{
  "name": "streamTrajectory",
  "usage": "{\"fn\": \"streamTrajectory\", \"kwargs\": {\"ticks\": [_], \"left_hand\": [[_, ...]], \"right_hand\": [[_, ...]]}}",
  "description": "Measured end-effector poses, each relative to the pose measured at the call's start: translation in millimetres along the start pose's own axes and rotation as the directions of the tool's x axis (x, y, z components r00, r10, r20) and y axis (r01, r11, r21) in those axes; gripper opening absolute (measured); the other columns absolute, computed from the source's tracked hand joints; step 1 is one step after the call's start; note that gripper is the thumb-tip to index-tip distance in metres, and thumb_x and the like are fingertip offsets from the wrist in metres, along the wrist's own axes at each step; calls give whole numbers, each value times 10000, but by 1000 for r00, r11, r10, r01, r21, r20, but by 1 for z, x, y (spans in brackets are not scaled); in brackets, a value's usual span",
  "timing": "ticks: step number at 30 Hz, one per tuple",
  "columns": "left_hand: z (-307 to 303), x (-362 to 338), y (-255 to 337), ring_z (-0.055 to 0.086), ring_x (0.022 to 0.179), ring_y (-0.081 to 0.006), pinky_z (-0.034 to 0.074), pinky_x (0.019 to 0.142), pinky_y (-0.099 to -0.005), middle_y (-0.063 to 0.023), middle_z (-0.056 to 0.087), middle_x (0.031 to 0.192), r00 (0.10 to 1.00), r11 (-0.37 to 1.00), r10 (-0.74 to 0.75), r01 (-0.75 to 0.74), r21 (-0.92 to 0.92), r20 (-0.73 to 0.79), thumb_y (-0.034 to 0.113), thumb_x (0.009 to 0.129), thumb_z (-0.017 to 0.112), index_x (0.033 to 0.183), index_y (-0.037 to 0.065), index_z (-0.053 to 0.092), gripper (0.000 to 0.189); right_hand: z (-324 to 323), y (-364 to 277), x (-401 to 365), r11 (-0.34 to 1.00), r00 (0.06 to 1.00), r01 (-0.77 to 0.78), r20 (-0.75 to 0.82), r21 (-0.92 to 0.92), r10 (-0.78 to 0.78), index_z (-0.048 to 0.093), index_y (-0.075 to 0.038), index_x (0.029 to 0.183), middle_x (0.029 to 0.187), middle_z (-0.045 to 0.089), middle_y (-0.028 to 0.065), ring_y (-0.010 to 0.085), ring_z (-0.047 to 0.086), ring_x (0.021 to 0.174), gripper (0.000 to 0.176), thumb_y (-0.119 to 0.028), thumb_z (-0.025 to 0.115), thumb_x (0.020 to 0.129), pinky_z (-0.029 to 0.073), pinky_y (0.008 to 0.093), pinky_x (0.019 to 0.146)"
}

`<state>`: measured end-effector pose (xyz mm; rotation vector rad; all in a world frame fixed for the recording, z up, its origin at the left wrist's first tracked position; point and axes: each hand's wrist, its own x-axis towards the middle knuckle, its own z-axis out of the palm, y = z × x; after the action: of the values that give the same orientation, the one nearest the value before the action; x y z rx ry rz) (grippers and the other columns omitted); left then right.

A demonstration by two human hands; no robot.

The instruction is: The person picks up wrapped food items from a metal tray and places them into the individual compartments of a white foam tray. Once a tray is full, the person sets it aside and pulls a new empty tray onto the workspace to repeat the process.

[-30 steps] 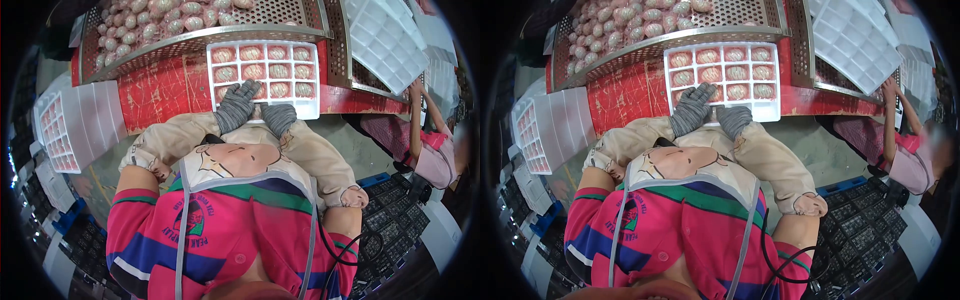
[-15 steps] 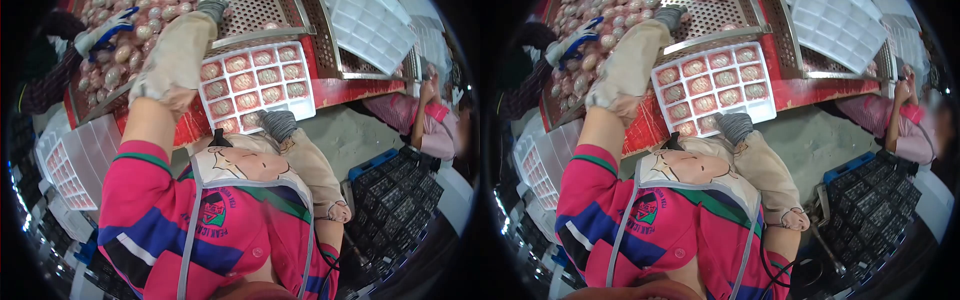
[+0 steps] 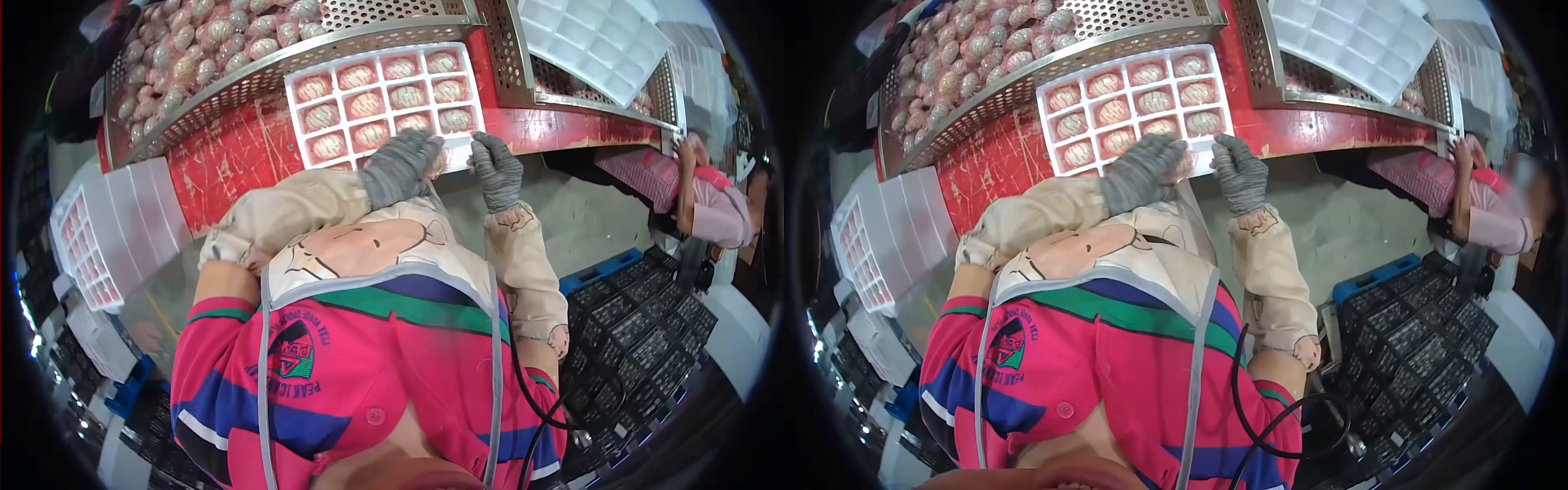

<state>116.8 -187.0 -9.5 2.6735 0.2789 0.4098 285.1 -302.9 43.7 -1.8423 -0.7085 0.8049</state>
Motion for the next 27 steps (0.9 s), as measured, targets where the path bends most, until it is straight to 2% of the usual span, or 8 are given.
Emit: {"fn": "streamTrajectory", "kwargs": {"ticks": [1, 2, 3, 9, 18, 24, 26, 27], "left_hand": [[18, -4, -5, 517, 1085, -310, 449, 893, -414, -149, 528, 1141, 942, 659, -333, 273, -701, 54, 255, 726, 703, 1204, 75, 501, 549], [28, -10, -9, 530, 1066, -283, 469, 872, -405, -114, 527, 1151, 807, -131, -498, 292, -947, 318, 232, 751, 710, 1193, 92, 502, 508], [-23, -6, 2, 536, 1052, -242, 476, 861, -384, -73, 536, 1115, 845, 584, -519, 459, -670, 127, 215, 791, 693, 1180, 85, 506, 451], [-28, -9, 4, 591, 829, -285, 484, 734, -387, -98, 606, 895, 911, 886, -399, 412, -214, 104, 193, 706, 714, 986, 101, 637, 305], [-5, 0, 28, 629, 740, -290, 489, 641, -423, -118, 617, 780, 792, 798, -598, 575, 180, 120, 271, 749, 637, 884, 104, 641, 215], [-24, 30, 12, 645, 806, -278, 501, 689, -423, -126, 661, 854, 540, 746, -647, 595, 300, 538, 319, 790, 620, 882, 106, 685, 241], [-53, 42, -11, 637, 787, -266, 498, 671, -403, -90, 649, 860, 675, 796, -467, 602, -61, 571, 335, 822, 618, 1066, 158, 655, 303], [-60, 52, -33, 633, 772, -259, 502, 663, -390, -86, 647, 851, 901, 916, -369, 394, -74, 230, 299, 830, 619, 1063, 171, 656, 269]], "right_hand": [[-3, -1, 5, 999, 998, -37, 45, -1, 37, 624, -48, 1062, 797, 645, 54, 96, 596, 661, 212, -136, 613, 869, 483, 242, 588], [-7, 0, 12, 999, 997, -36, 64, 3, 36, 624, -48, 1062, 797, 645, 54, 96, 596, 661, 212, -136, 613, 869, 483, 242, 588], [-11, 3, 17, 987, 985, 84, 161, -136, -62, 624, -54, 1063, 823, 655, 85, 148, 622, 701, 222, -152, 617, 864, 495, 272, 628], [-6, -7, 27, 536, 727, 626, 673, -567, -136, 587, -64, 1098, 823, 658, 161, 318, 644, 739, 459, -442, 557, 842, 491, 408, 616], [32, 8, 56, 186, 486, 850, 869, -494, 86, 523, 8, 996, 707, 644, 169, 320, 658, 662, 284, -215, 538, 821, 486, 467, 530], [36, 17, 72, 560, 379, 728, 913, -395, 150, 591, -175, 1078, 795, 663, 121, 273, 655, 707, 237, -251, 513, 867, 507, 409, 599], [30, 23, 71, 426, 425, 794, 897, -433, 119, 581, -150, 1098, 768, 660, 128, 266, 658, 698, 275, -286, 479, 882, 504, 431, 580], [29, 12, 69, 461, 462, 742, 870, -487, 174, 579, -148, 1102, 748, 659, 121, 262, 658, 684, 280, -288, 476, 883, 502, 437, 568]]}}
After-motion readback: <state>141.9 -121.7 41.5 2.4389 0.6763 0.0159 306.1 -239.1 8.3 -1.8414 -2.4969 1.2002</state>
